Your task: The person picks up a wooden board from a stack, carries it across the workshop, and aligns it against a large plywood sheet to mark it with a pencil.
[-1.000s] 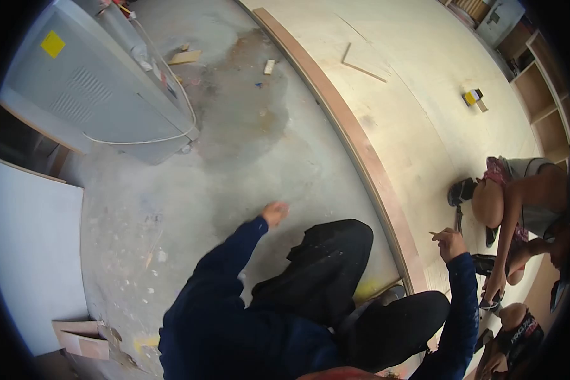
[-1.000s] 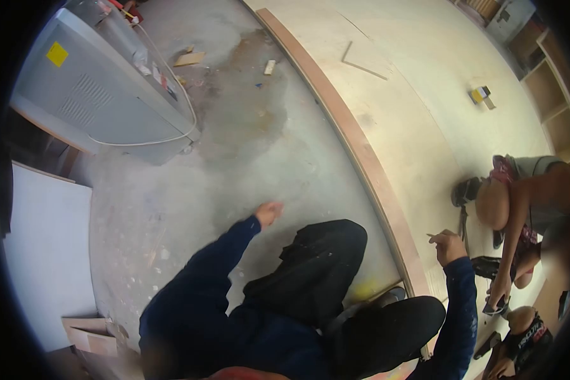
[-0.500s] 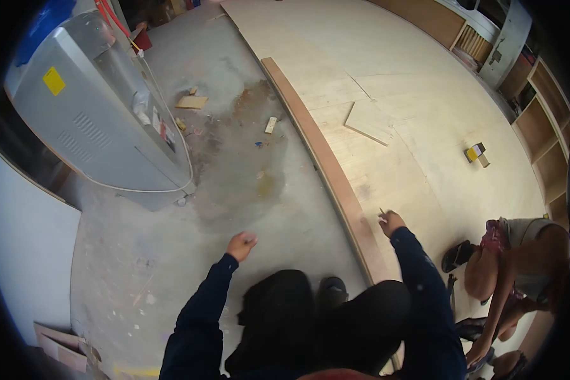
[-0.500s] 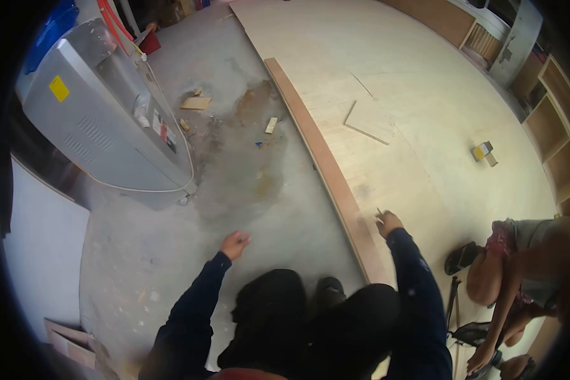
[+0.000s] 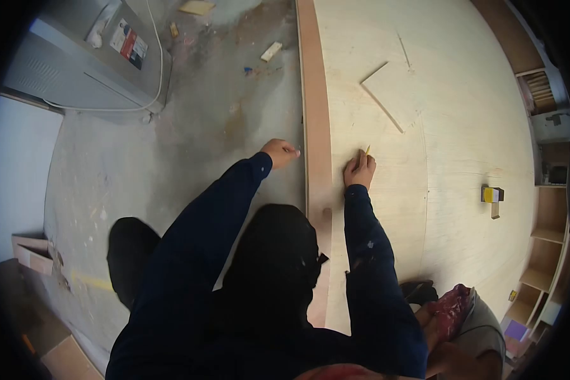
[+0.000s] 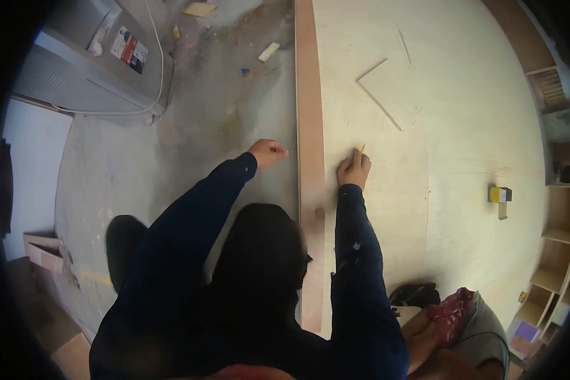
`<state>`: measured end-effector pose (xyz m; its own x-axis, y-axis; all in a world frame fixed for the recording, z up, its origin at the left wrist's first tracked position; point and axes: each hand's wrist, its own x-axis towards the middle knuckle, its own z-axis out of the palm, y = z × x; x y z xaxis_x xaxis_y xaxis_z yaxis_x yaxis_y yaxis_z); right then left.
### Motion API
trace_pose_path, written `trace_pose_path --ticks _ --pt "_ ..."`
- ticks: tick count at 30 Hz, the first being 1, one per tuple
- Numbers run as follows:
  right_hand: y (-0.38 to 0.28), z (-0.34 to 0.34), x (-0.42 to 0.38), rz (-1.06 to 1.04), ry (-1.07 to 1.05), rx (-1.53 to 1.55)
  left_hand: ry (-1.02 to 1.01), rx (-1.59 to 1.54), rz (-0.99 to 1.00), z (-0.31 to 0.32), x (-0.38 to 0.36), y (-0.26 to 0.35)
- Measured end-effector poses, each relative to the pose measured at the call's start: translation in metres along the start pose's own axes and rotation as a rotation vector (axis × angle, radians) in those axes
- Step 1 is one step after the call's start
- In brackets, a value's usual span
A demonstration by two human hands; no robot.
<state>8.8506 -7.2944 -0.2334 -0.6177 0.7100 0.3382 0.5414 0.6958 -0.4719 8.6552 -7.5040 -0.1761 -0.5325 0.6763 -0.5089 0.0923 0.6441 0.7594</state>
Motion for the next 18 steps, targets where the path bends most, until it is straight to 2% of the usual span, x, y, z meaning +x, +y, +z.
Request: trace_pose_path --ticks 1,3,7,9,10,12,13,15,18 --pt "-0.002 0.003 0.002 -0.023 0.054 0.003 -0.004 -0.007 -0.017 0.003 0.005 -0.002" --pt "-0.002 0.003 0.003 -0.021 0.022 -0.018 -0.024 -0.211 -0.219 0.003 0.018 -0.002" --pt "-0.001 0.001 0.006 -0.002 -0.010 -0.053 0.086 -0.437 -0.244 0.013 0.056 0.003" --pt "-0.001 -0.002 0.006 0.008 -0.010 -0.042 0.281 -0.157 -0.206 0.023 0.074 0.016" --pt "-0.001 -0.002 0.007 0.000 -0.006 -0.044 0.279 -0.155 -0.201 0.026 0.084 0.025" --pt "-0.003 -0.001 0.009 0.009 -0.021 -0.043 0.438 -0.312 -0.259 0.029 0.103 0.042" --pt "-0.003 -0.002 0.009 0.012 -0.018 -0.044 0.435 -0.310 -0.256 0.030 0.112 0.049" --pt "-0.002 0.000 0.009 0.007 -0.021 -0.043 0.501 -0.097 -0.294 0.030 0.129 0.058" --pt "-0.001 0.000 0.010 0.021 -0.025 -0.048 0.468 -0.012 -0.310 0.030 0.141 0.073"
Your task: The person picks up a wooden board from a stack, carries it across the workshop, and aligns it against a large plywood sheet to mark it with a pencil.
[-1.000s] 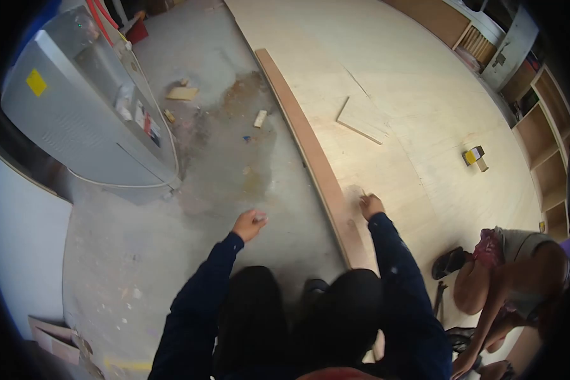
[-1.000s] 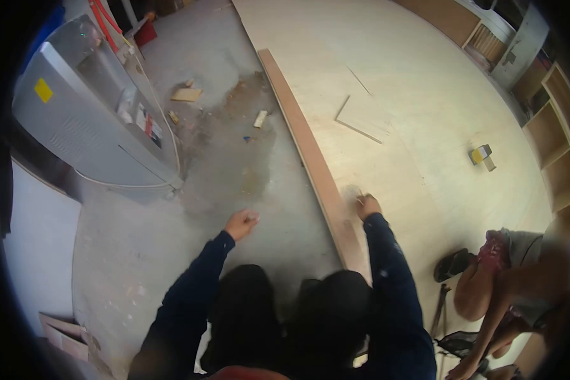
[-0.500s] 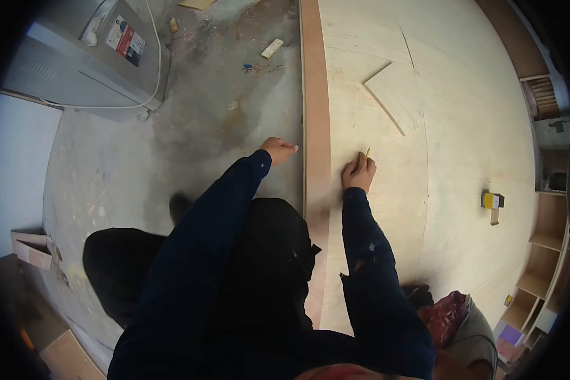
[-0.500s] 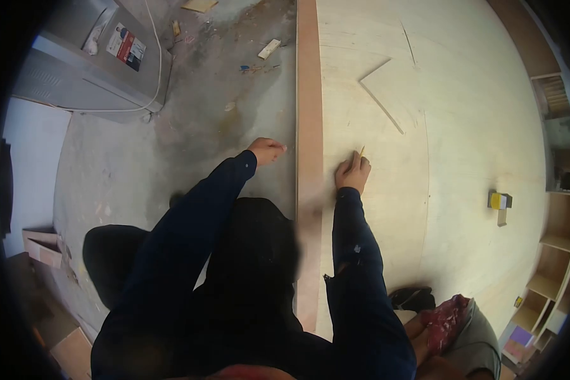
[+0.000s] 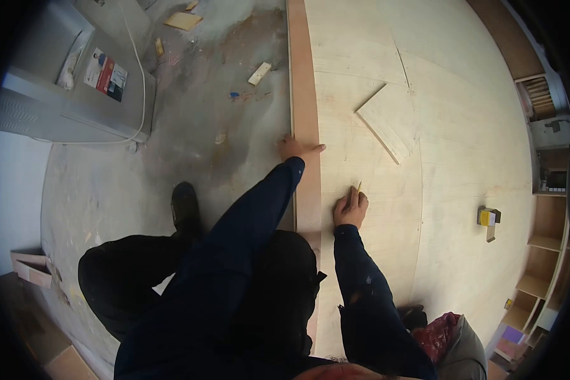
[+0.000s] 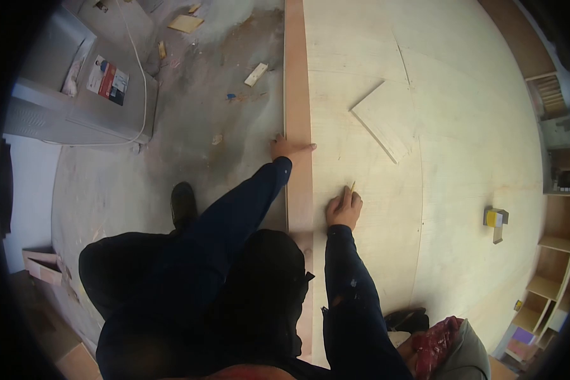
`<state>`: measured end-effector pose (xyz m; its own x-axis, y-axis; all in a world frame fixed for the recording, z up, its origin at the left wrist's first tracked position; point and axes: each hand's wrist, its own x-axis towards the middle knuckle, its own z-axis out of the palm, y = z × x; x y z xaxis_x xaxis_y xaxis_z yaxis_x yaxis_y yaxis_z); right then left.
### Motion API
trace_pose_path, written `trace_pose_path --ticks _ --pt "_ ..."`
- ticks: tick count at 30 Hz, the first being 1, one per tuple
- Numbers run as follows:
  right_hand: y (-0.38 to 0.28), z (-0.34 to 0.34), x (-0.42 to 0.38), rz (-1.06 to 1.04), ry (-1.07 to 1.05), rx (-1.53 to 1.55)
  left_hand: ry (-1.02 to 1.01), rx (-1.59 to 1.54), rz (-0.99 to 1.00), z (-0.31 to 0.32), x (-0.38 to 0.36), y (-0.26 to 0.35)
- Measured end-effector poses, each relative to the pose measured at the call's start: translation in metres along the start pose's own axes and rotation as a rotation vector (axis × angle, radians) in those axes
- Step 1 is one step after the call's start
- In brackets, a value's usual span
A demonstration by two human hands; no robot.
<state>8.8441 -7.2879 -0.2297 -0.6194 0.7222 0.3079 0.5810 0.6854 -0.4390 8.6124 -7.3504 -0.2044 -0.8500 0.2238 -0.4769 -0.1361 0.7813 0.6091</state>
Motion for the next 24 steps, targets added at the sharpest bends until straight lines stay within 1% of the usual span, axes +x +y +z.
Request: trace_pose_path --ticks 4,6,7,9,12,21,24 --pt "-0.002 -0.002 -0.001 0.007 -0.006 -0.011 0.044 0.056 -0.035 0.010 -0.003 0.013" --pt "-0.004 -0.002 0.001 0.004 -0.009 -0.020 0.050 0.216 0.031 0.016 -0.001 0.015" --pt "-0.004 -0.002 0.001 -0.002 -0.006 -0.013 0.051 0.213 0.035 0.020 -0.002 0.016" --pt "-0.004 -0.001 0.000 -0.010 -0.005 -0.008 0.075 0.125 -0.048 0.026 -0.007 0.016" --pt "-0.002 0.000 0.000 -0.021 0.003 -0.030 0.106 0.097 -0.073 0.030 -0.010 0.016" --pt "-0.005 -0.002 -0.001 -0.045 0.020 -0.035 0.161 0.080 -0.050 0.031 -0.015 0.014" --pt "-0.006 -0.004 -0.002 0.015 -0.050 -0.048 0.130 0.078 -0.077 0.029 -0.016 0.016"
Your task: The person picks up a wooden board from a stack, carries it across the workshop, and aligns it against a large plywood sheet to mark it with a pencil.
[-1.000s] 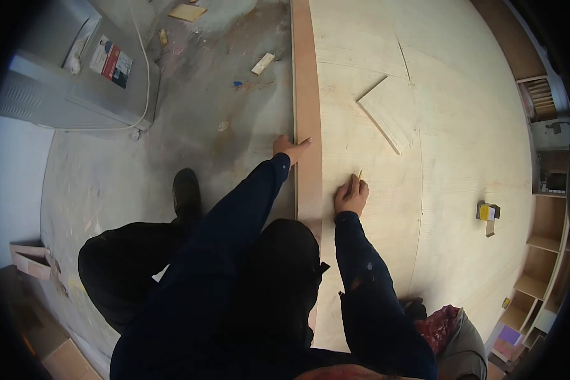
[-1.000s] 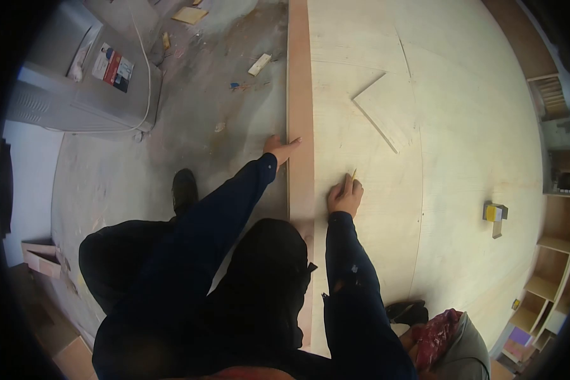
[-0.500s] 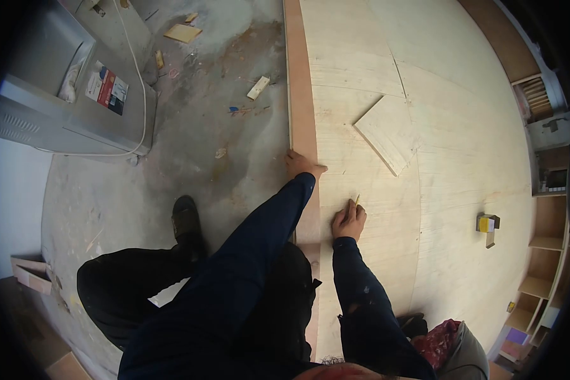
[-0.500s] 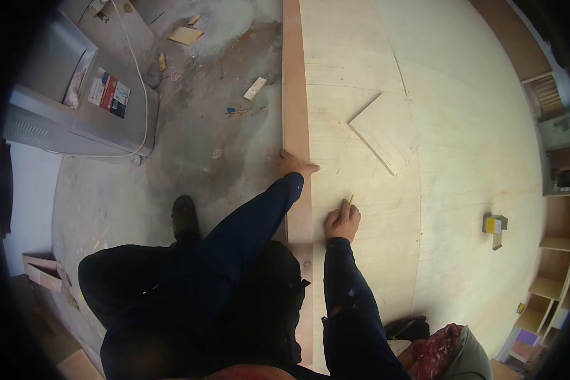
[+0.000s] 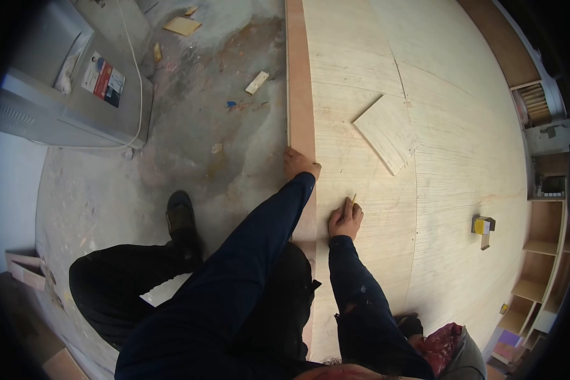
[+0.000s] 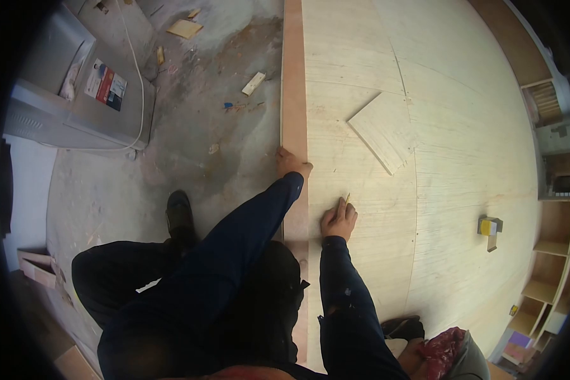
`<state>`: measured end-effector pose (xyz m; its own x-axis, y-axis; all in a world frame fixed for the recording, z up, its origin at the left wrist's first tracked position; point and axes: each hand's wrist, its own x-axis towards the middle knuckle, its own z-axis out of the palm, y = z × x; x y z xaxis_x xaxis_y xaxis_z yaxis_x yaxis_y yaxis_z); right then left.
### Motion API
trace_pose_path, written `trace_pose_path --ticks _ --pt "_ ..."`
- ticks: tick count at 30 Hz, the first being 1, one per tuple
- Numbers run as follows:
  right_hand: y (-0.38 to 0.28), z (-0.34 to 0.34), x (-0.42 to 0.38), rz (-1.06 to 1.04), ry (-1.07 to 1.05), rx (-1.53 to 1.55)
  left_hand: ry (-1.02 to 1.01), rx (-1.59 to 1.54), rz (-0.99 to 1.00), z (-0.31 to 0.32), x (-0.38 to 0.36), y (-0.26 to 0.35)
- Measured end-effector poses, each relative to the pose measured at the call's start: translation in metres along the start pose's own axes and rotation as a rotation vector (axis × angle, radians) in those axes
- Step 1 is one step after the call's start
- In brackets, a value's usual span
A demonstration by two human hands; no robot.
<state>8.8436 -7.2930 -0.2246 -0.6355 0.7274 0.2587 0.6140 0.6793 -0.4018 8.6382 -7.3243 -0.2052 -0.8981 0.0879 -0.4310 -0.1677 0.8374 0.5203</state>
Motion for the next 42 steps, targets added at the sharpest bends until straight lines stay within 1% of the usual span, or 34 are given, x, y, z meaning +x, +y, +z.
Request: trace_pose_path --ticks 6,7,8,9,11,13,15,16,18,19,21,22,24,25,27,29,30,31,32,34,35,36,37,39,41,42 --pt "0.000 0.001 0.002 -0.005 -0.007 -0.018 0.009 -0.022 0.013 0.002 0.001 -0.001" --pt "0.000 0.003 0.003 -0.038 0.035 -0.010 0.005 -0.021 0.009 0.005 0.003 -0.002" --pt "0.001 0.004 0.002 -0.069 0.074 -0.004 0.036 -0.021 0.046 0.008 0.006 -0.004" --pt "0.002 0.003 0.000 -0.062 0.060 -0.009 0.062 -0.017 0.080 0.012 0.006 -0.007" --pt "0.005 0.005 0.002 -0.072 0.059 -0.005 0.039 -0.021 0.075 0.010 0.005 -0.007" --pt "0.005 0.005 0.001 -0.041 0.010 -0.007 0.016 -0.021 0.065 0.001 0.006 -0.008" --pt "0.004 0.006 0.002 -0.067 0.045 -0.019 -0.092 -0.157 0.111 -0.006 0.011 -0.015" --pt "0.003 0.006 0.003 -0.063 0.023 -0.023 -0.102 -0.150 0.092 0.002 0.026 -0.024" --pt "0.002 0.005 0.002 -0.060 0.045 -0.023 -0.321 -0.708 0.036 0.024 0.051 -0.056" --pt "0.002 0.007 0.004 -0.059 0.027 -0.030 -0.326 -0.708 0.017 0.009 0.047 -0.064" --pt "0.004 0.008 0.001 -0.079 0.056 -0.028 -0.594 -0.980 -0.282 -0.037 0.037 -0.079" --pt "0.003 0.008 0.000 -0.067 0.046 -0.018 -0.597 -0.983 -0.303 -0.044 0.033 -0.094" --pt "0.002 0.009 0.003 -0.070 0.022 -0.042 -0.760 -0.955 -0.331 -0.054 0.024 -0.122" --pt "0.005 0.008 0.001 -0.066 0.009 -0.066 -0.765 -0.957 -0.356 -0.052 0.013 -0.137" --pt "0.007 0.011 -0.001 -0.064 -0.017 -0.072 -0.887 -0.940 -0.416 -0.046 -0.010 -0.162" --pt "0.009 0.014 -0.001 -0.104 0.056 -0.044 -0.903 -0.927 -0.437 -0.025 -0.036 -0.188" --pt "0.010 0.015 -0.002 -0.105 0.059 -0.040 -0.949 -0.921 -0.440 -0.017 -0.050 -0.197" --pt "0.008 0.013 -0.002 -0.107 0.048 -0.047 -0.995 -0.914 -0.442 -0.022 -0.069 -0.196" --pt "0.005 0.011 -0.001 -0.099 0.033 -0.040 -0.971 -0.919 -0.453 -0.029 -0.087 -0.193" --pt "0.005 0.008 -0.004 -0.091 0.013 -0.054 -0.928 -0.902 -0.296 -0.039 -0.111 -0.193" --pt "0.010 0.012 -0.002 -0.102 0.030 -0.061 -0.977 -0.703 -0.139 -0.025 -0.111 -0.203" --pt "0.020 0.019 -0.003 -0.109 0.053 -0.077 -0.995 -0.492 0.028 0.003 -0.104 -0.222" --pt "0.021 0.019 -0.003 -0.127 0.070 -0.046 -0.778 -0.499 0.313 0.029 -0.109 -0.242" --pt "0.010 0.009 -0.001 -0.071 0.026 -0.047 -0.752 -0.381 0.250 -0.003 -0.123 -0.214" --pt "0.000 0.005 -0.002 -0.073 0.058 -0.008 -0.657 -0.319 0.275 0.006 -0.120 -0.217" --pt "0.003 0.005 -0.004 -0.066 0.050 0.001 -0.637 -0.312 0.314 -0.004 -0.117 -0.208"
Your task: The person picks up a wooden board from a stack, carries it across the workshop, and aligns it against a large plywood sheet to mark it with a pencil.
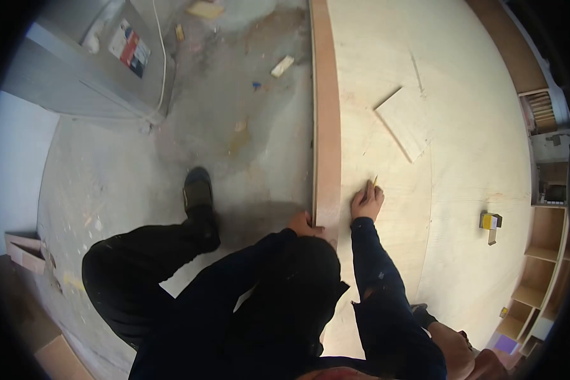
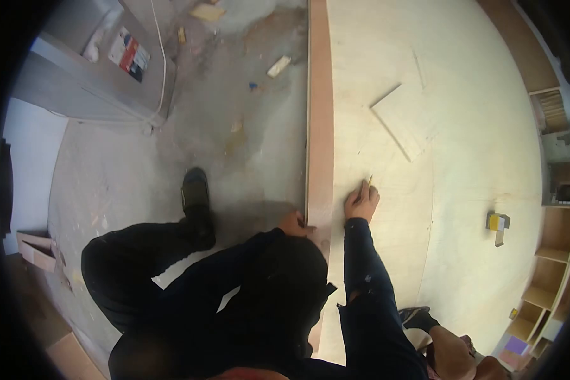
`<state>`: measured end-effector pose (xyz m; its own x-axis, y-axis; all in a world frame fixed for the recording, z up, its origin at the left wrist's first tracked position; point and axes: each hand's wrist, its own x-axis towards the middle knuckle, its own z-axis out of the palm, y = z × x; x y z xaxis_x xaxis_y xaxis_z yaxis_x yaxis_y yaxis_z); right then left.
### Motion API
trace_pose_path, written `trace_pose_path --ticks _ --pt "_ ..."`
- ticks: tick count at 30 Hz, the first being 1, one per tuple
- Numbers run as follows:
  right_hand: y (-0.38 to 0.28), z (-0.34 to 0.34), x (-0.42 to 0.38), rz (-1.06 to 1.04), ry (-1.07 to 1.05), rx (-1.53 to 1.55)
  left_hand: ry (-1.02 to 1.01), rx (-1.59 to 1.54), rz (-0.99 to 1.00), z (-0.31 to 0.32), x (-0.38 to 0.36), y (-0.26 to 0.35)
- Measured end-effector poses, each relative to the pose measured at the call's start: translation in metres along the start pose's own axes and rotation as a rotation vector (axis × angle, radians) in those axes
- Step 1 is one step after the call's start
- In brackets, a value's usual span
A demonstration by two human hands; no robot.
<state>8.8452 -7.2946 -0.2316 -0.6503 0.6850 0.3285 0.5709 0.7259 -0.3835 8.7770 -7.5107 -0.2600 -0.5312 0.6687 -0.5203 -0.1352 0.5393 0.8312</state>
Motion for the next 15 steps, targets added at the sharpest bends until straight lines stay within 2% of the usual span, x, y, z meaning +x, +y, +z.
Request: trace_pose_path --ticks 2,3,5,7,8,9,10,11,12,14,15 --pt "0.004 -0.003 0.003 -0.011 -0.046 0.041 -0.201 -0.033 -0.023 -0.014 -0.003 0.024" --pt "0.011 -0.009 -0.003 -0.006 -0.028 0.045 -0.201 -0.019 -0.010 -0.008 -0.004 0.019" --pt "0.018 -0.022 -0.021 -0.117 -0.038 0.327 0.007 0.068 0.021 0.001 0.002 0.000" --pt "0.025 -0.045 -0.097 -0.154 0.044 0.231 -0.052 0.122 0.031 -0.006 0.003 0.008" --pt "0.023 -0.065 -0.144 -0.138 -0.005 0.170 -0.126 0.159 0.018 -0.006 0.004 0.010" --pt "0.016 -0.087 -0.190 -0.073 -0.030 0.187 -0.133 0.169 0.025 -0.005 0.005 0.014" --pt "0.021 -0.100 -0.244 0.142 -0.197 0.186 -0.062 0.214 0.019 -0.002 0.004 0.016" --pt "0.014 -0.117 -0.287 0.363 -0.272 0.255 0.006 0.262 0.007 0.002 0.000 0.014" --pt "0.007 -0.134 -0.330 0.590 -0.330 0.307 -0.036 0.213 0.049 0.002 0.000 0.014" --pt "-0.031 -0.178 -0.385 0.536 -0.424 -0.016 -0.089 0.305 -0.147 0.005 0.005 0.013" --pt "-0.037 -0.189 -0.412 0.539 -0.463 -0.130 0.116 0.542 0.103 0.003 -0.010 0.031"
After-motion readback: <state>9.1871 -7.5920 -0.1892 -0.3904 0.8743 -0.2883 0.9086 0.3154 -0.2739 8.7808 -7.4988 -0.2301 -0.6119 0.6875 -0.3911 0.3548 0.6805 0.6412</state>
